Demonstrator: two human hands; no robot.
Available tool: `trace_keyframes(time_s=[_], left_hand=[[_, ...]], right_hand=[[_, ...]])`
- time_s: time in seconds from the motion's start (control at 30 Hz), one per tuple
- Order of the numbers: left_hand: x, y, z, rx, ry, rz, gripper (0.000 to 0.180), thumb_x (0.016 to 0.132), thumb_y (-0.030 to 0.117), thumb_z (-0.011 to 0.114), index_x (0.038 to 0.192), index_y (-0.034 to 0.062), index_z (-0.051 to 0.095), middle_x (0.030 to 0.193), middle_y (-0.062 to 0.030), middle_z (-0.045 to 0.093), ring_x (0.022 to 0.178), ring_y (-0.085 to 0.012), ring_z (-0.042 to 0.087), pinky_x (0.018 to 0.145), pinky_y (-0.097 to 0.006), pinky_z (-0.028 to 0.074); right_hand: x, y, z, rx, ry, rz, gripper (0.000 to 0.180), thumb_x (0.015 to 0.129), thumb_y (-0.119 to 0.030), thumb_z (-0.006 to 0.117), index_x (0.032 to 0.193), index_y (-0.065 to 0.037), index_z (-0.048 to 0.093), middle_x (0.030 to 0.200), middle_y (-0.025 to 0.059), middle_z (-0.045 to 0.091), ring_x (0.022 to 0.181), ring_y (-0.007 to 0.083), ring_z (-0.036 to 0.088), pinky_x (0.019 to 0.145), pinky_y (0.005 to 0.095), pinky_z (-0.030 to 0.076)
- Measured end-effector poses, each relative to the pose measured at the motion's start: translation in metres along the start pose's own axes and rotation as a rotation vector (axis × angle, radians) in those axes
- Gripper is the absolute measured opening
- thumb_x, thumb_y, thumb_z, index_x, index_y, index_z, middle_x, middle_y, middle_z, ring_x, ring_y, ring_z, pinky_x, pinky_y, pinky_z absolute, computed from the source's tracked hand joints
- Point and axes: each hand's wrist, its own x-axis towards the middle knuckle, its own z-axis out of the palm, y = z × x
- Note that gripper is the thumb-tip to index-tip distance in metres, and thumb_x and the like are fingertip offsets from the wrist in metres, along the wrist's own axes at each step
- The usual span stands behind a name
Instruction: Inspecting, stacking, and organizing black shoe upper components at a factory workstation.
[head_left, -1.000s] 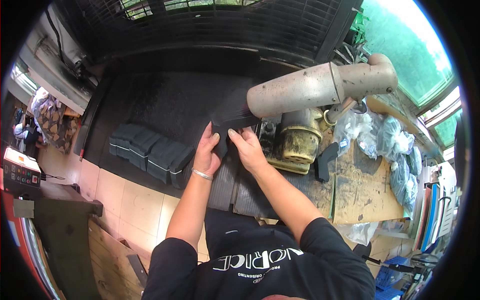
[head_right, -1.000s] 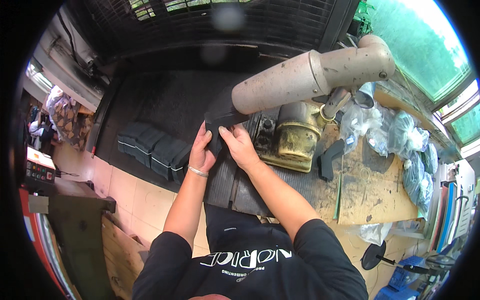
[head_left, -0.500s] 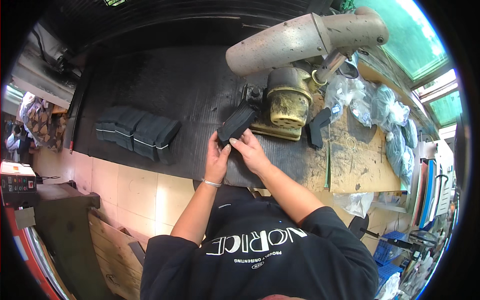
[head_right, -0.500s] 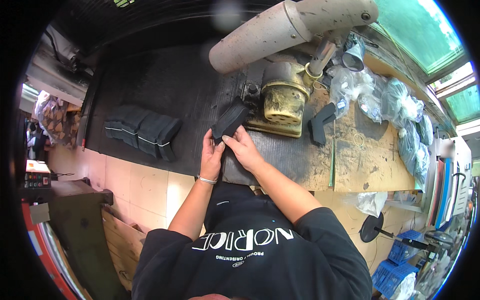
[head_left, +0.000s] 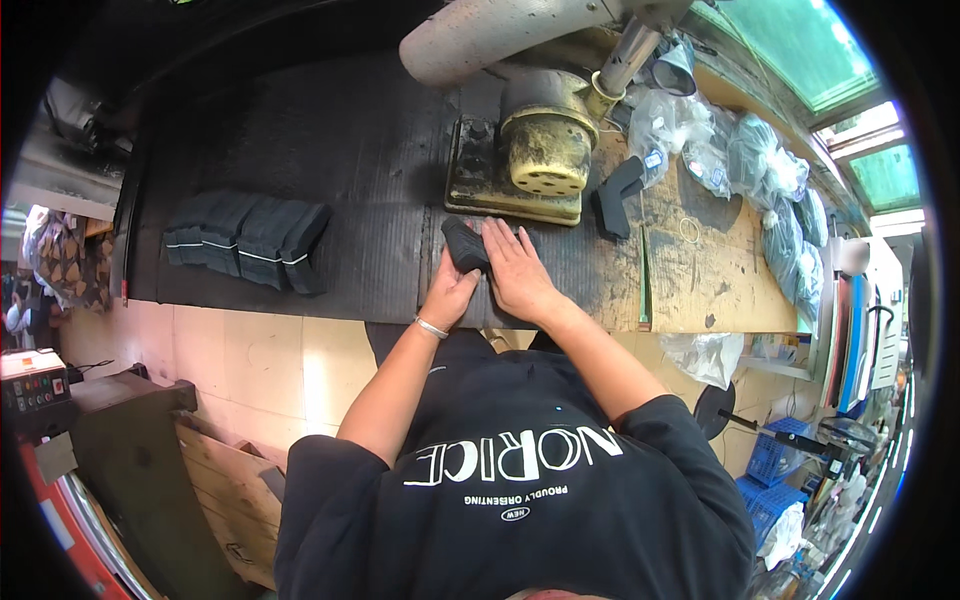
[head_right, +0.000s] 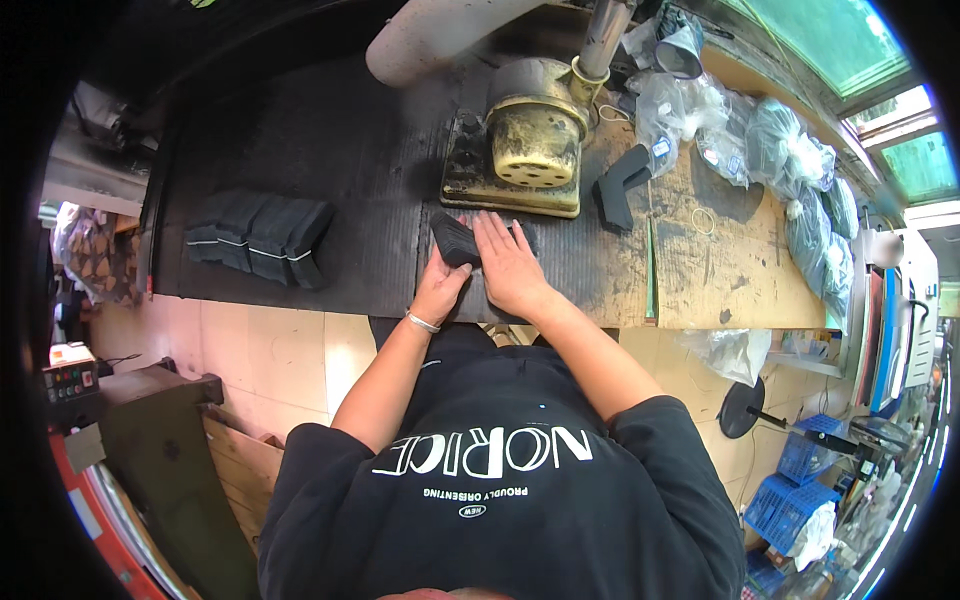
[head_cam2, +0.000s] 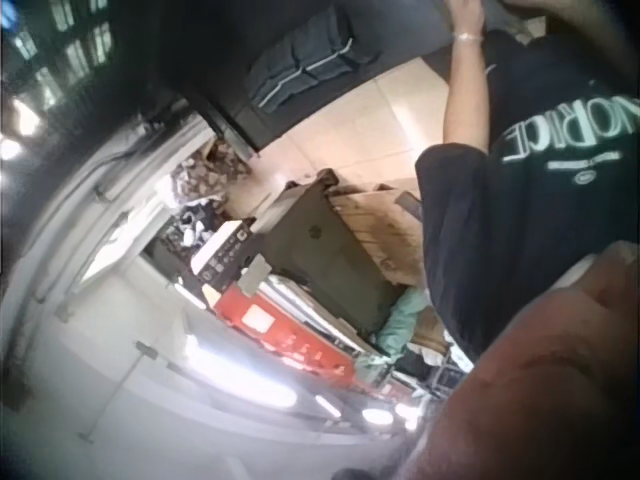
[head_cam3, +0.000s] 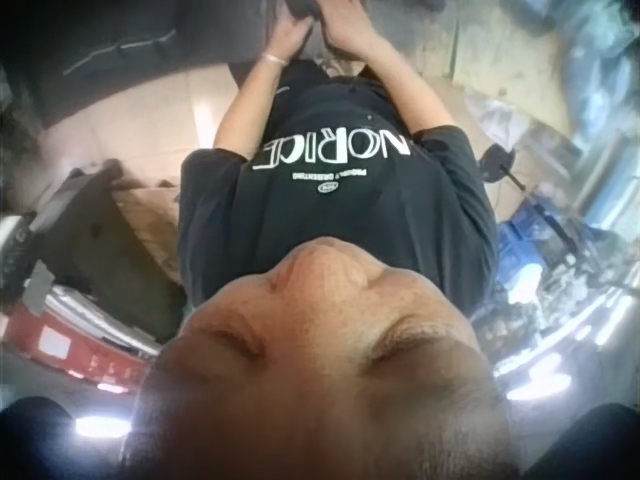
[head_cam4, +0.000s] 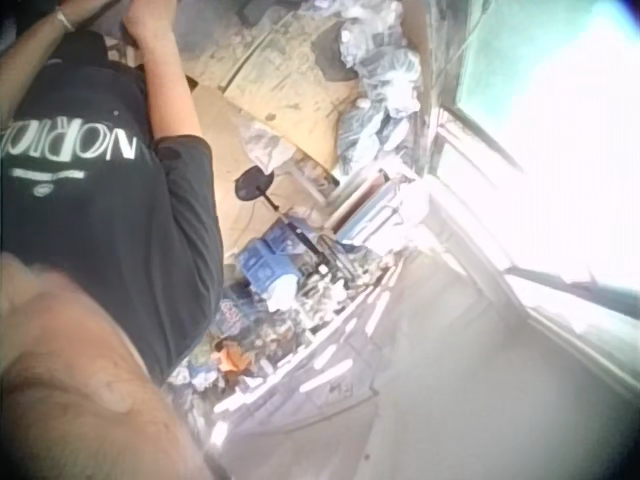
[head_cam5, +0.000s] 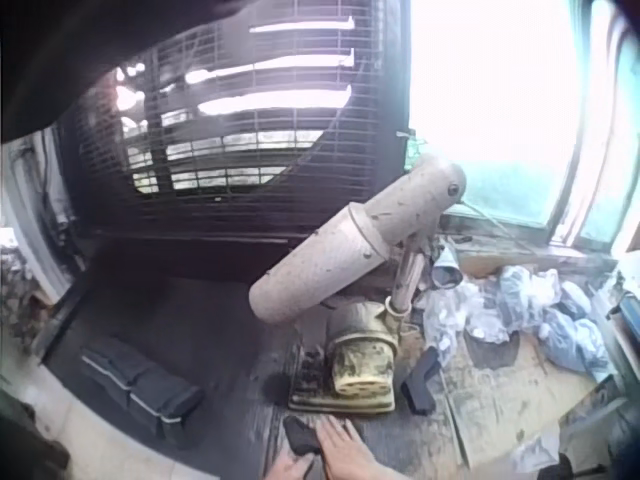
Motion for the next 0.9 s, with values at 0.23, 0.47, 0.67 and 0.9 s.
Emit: trace_keyframes(time_s=[0.23, 0.47, 0.67, 0.9], left_hand=[[0.001, -0.004, 0.005, 0.072, 0.084, -0.020, 0.057, 0.088, -0.005, 0.050, 0.141, -0.0003, 0.029, 0.138, -0.0108, 0.042, 0.125, -0.0171, 0.043, 0.107, -0.031, 0.032], [0.019, 0.008, -0.028, 0.120, 0.045, -0.127, 0.036, 0.085, -0.001, 0.064, 0.119, -0.0024, 0.052, 0.113, -0.0064, 0.061, 0.103, -0.0120, 0.056, 0.092, -0.027, 0.045], [0.022, -0.002, -0.018, 0.223, 0.141, -0.001, 0.030, 0.084, 0.000, 0.066, 0.112, -0.0020, 0.055, 0.102, -0.0044, 0.064, 0.091, -0.0096, 0.059, 0.082, -0.024, 0.048], [0.015, 0.009, -0.017, 0.300, 0.226, 0.003, 0.035, 0.084, -0.003, 0.065, 0.116, -0.0043, 0.052, 0.103, -0.0060, 0.062, 0.096, -0.0118, 0.059, 0.086, -0.025, 0.047]], right_hand=[[0.003, -0.005, 0.018, -0.008, 0.140, 0.103, 0.069, 0.080, -0.012, 0.051, 0.140, 0.009, 0.026, 0.147, 0.0245, 0.028, 0.140, 0.0365, 0.022, 0.115, 0.0477, 0.016], [0.008, -0.004, 0.017, 0.054, 0.140, 0.133, 0.071, 0.075, -0.009, 0.052, 0.140, 0.007, 0.028, 0.147, 0.0229, 0.029, 0.140, 0.0349, 0.023, 0.115, 0.0457, 0.016], [0.002, -0.004, 0.015, 0.066, 0.126, 0.171, 0.074, 0.074, -0.012, 0.054, 0.141, 0.006, 0.028, 0.149, 0.0225, 0.026, 0.142, 0.0339, 0.019, 0.115, 0.0466, 0.013], [-0.029, 0.013, 0.005, 0.279, 0.310, 0.154, 0.073, 0.076, -0.017, 0.060, 0.141, 0.001, 0.031, 0.148, 0.0212, 0.030, 0.139, 0.0352, 0.026, 0.114, 0.0479, 0.019]])
